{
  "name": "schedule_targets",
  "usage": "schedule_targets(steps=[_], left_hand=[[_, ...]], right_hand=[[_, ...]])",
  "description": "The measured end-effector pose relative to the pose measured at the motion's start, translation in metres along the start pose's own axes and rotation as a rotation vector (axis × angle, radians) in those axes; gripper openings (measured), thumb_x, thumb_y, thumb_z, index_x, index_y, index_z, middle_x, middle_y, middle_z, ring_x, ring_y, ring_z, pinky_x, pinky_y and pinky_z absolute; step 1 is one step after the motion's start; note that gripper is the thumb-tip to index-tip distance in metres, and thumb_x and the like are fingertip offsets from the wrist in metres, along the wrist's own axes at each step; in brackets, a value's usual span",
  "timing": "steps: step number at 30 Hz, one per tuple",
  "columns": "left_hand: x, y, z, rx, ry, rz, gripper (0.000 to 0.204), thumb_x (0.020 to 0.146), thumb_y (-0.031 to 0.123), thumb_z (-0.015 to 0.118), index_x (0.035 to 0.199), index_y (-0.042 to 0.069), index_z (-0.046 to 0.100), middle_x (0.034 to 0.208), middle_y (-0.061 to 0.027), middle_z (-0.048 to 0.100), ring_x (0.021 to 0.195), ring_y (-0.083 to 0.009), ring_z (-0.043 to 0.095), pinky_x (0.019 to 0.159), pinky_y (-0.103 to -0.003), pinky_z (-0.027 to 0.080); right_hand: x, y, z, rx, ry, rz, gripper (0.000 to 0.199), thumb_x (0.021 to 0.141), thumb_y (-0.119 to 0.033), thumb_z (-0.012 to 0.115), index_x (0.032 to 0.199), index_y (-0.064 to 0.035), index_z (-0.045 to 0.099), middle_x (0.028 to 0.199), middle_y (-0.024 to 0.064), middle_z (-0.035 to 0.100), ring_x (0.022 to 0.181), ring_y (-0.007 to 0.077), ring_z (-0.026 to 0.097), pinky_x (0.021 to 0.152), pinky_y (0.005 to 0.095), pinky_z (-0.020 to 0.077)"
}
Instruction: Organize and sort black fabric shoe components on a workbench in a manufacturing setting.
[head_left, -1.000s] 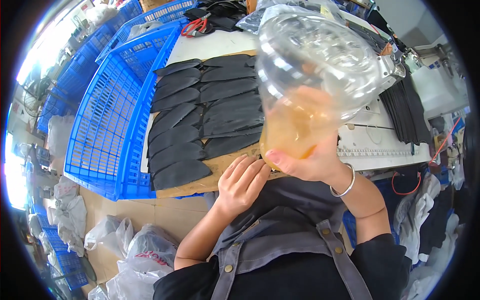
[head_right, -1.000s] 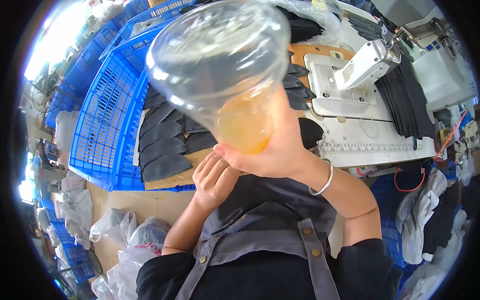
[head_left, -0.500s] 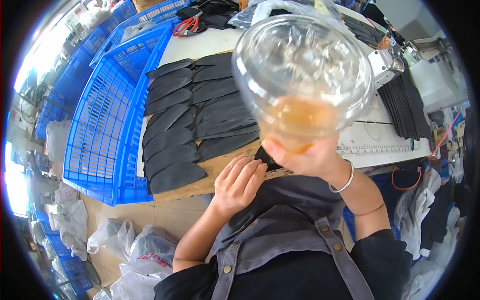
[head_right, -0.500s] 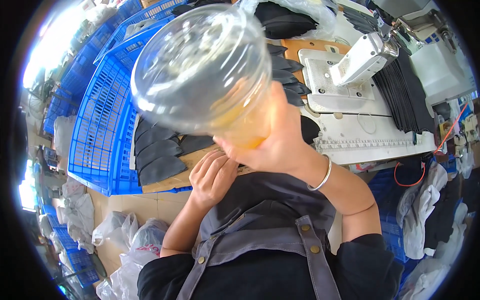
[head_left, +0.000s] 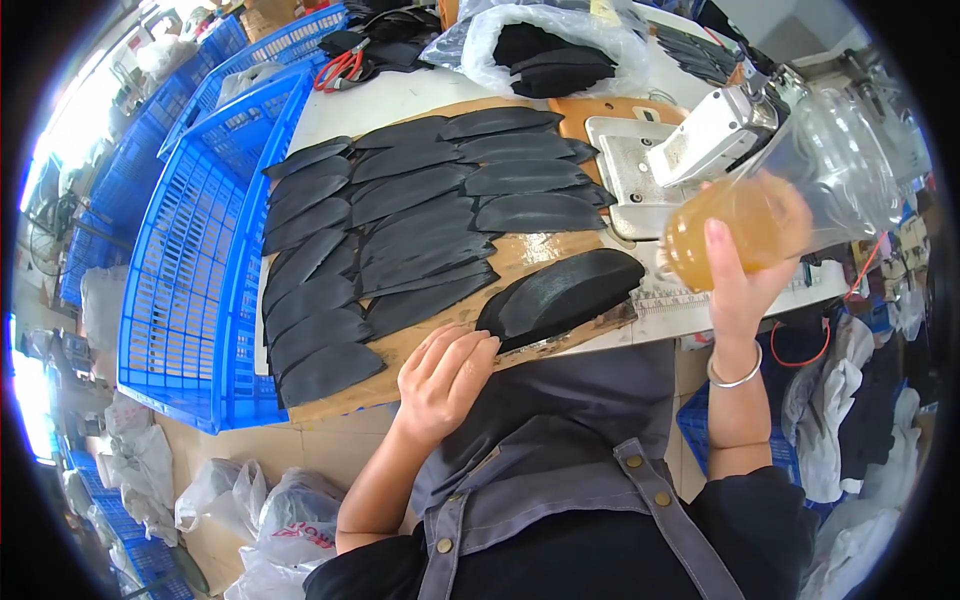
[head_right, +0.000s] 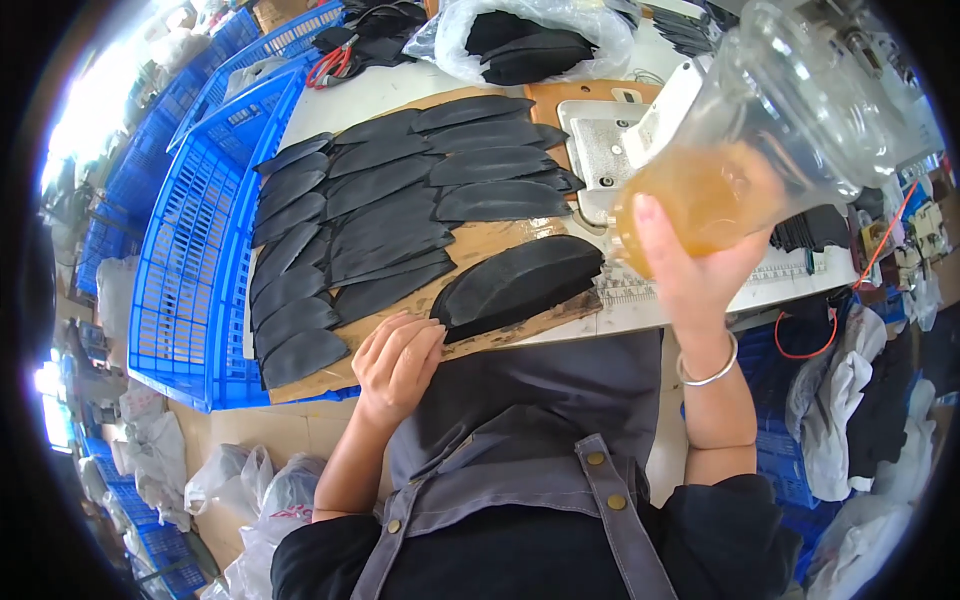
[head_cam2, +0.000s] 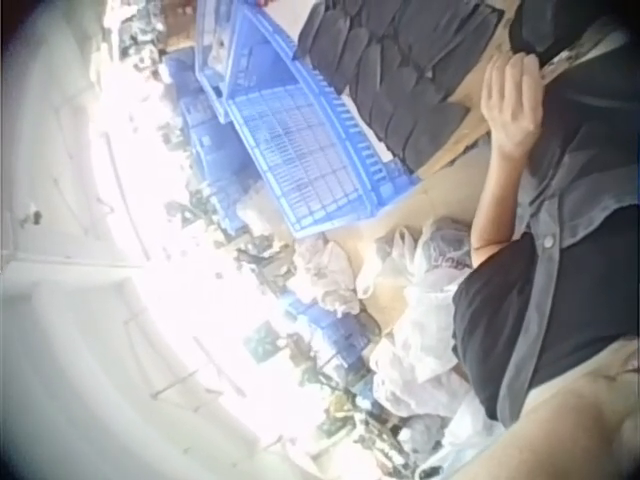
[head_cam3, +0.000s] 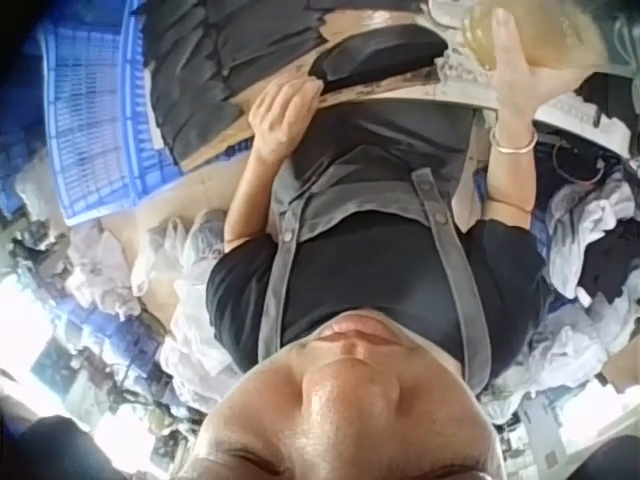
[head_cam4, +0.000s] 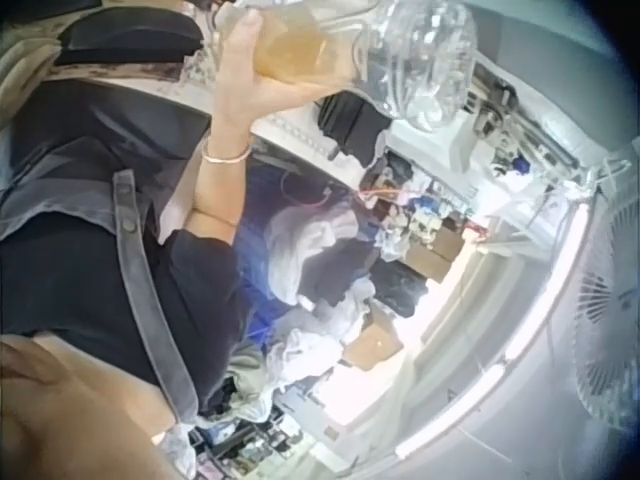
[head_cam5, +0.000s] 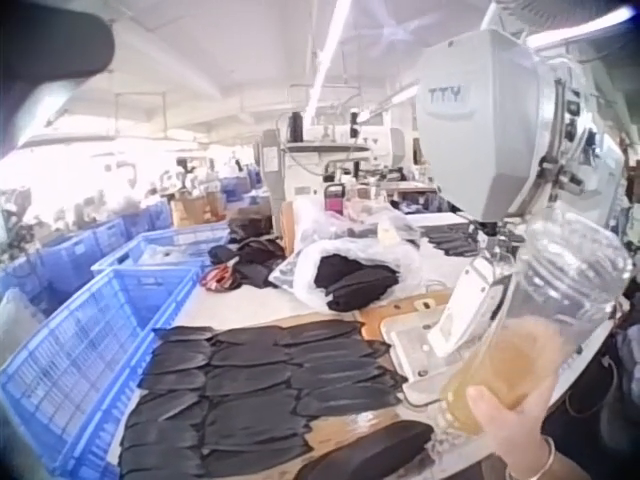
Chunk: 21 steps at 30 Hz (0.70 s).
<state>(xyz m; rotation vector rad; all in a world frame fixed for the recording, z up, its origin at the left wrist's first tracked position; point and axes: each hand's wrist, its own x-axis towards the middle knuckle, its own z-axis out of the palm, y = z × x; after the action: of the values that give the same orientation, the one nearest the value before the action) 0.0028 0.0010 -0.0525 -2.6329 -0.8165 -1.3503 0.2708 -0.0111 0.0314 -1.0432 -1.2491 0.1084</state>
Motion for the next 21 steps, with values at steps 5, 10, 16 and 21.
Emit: schedule_targets(steps=[5,10,16,21], left_hand=[[0.0,0.0,0.003,-0.028,0.018,0.029,0.024,0.063,0.002,0.067,0.085,0.001,0.06,0.082,-0.0091,0.062,0.076,-0.0247,0.062,0.072,-0.036,0.052],[-0.005,0.003,0.002,0.092,0.011,0.012,0.024,0.061,0.002,0.07,0.083,0.001,0.06,0.083,-0.0097,0.062,0.074,-0.0271,0.062,0.066,-0.034,0.051],[0.003,0.004,0.001,0.047,-0.005,0.005,0.023,0.067,-0.001,0.07,0.088,0.002,0.06,0.08,-0.0068,0.062,0.072,-0.0227,0.061,0.066,-0.033,0.052],[0.016,0.004,-0.01,0.032,-0.062,-0.039,0.024,0.064,0.001,0.072,0.085,0.003,0.06,0.08,-0.0064,0.061,0.072,-0.0232,0.061,0.065,-0.032,0.051]], right_hand=[[-0.03,-0.012,0.056,0.191,-0.434,-0.1,0.072,0.069,-0.009,0.071,0.128,-0.0072,0.028,0.112,0.0135,0.048,0.098,0.0261,0.057,0.082,0.0376,0.0496],[-0.037,-0.025,0.082,0.008,-0.539,-0.16,0.077,0.061,-0.028,0.078,0.122,-0.0032,0.038,0.104,0.0171,0.055,0.092,0.0319,0.061,0.079,0.0367,0.0495],[-0.024,0.014,0.041,0.039,-0.409,-0.096,0.072,0.062,-0.017,0.078,0.12,0.0006,0.039,0.105,0.0133,0.056,0.09,0.0204,0.062,0.077,0.0306,0.0503],[-0.002,0.047,-0.022,-0.17,-0.057,-0.152,0.056,0.071,0.0,0.07,0.12,-0.0005,0.043,0.108,0.0128,0.055,0.092,0.0186,0.059,0.08,0.031,0.0485]])
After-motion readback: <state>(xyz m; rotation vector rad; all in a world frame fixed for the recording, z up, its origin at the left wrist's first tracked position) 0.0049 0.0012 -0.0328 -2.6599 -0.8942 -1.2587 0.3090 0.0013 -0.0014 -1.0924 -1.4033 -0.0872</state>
